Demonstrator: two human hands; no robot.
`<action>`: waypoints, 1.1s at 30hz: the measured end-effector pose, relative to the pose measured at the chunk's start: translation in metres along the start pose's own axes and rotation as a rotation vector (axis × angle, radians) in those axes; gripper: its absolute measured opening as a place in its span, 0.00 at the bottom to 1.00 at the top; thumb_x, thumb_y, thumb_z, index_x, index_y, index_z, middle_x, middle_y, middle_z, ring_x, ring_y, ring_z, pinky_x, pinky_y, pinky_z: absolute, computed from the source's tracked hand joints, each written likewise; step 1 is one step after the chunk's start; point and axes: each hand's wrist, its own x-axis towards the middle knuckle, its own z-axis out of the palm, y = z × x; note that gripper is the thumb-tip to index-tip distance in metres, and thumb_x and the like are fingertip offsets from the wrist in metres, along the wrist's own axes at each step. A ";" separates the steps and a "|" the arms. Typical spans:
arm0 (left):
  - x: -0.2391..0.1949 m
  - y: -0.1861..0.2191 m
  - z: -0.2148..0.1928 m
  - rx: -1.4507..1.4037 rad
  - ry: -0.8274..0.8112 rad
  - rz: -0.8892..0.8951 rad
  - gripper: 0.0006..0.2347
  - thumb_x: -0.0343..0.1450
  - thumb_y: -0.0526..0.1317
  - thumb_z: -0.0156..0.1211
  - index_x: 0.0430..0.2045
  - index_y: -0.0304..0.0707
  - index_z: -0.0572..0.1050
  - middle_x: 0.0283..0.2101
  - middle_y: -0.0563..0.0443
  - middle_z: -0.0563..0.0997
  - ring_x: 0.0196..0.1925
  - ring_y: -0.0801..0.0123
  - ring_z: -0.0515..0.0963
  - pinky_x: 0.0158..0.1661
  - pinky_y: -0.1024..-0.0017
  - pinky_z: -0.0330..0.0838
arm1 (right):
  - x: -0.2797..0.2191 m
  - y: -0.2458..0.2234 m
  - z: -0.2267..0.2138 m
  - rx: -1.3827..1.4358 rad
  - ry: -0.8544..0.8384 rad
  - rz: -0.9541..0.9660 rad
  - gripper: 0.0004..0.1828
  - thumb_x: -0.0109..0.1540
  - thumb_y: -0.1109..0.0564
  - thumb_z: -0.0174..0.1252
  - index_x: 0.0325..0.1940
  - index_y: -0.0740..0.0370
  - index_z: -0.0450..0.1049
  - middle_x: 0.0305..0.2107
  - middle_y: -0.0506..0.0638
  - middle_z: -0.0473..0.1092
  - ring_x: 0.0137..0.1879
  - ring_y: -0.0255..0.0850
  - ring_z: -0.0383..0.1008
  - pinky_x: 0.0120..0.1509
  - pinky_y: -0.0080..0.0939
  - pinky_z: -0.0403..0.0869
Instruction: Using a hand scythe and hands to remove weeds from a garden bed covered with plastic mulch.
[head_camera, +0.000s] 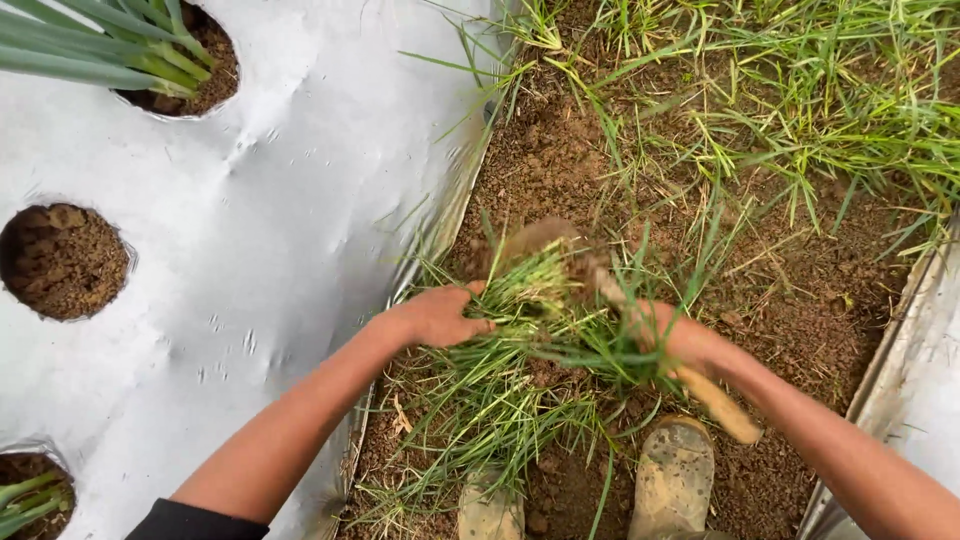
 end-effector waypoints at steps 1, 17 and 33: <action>-0.006 0.001 -0.009 0.006 -0.005 0.000 0.35 0.77 0.58 0.42 0.76 0.45 0.39 0.80 0.48 0.43 0.81 0.55 0.43 0.78 0.58 0.41 | -0.013 -0.001 0.007 0.008 0.001 0.001 0.09 0.71 0.64 0.46 0.36 0.69 0.65 0.21 0.56 0.64 0.14 0.43 0.63 0.09 0.36 0.66; 0.035 0.034 -0.089 0.637 1.132 -0.152 0.27 0.67 0.61 0.56 0.61 0.58 0.71 0.57 0.41 0.77 0.56 0.44 0.76 0.61 0.30 0.55 | -0.105 -0.021 -0.097 -0.398 0.736 -0.165 0.07 0.72 0.62 0.51 0.38 0.61 0.66 0.22 0.53 0.68 0.22 0.41 0.64 0.23 0.37 0.68; 0.227 0.129 -0.176 0.586 0.893 0.322 0.12 0.70 0.41 0.52 0.37 0.37 0.82 0.50 0.38 0.80 0.50 0.48 0.81 0.61 0.52 0.67 | -0.009 -0.061 -0.114 0.086 0.521 -0.475 0.02 0.63 0.69 0.49 0.37 0.68 0.65 0.17 0.51 0.62 0.17 0.36 0.64 0.18 0.36 0.68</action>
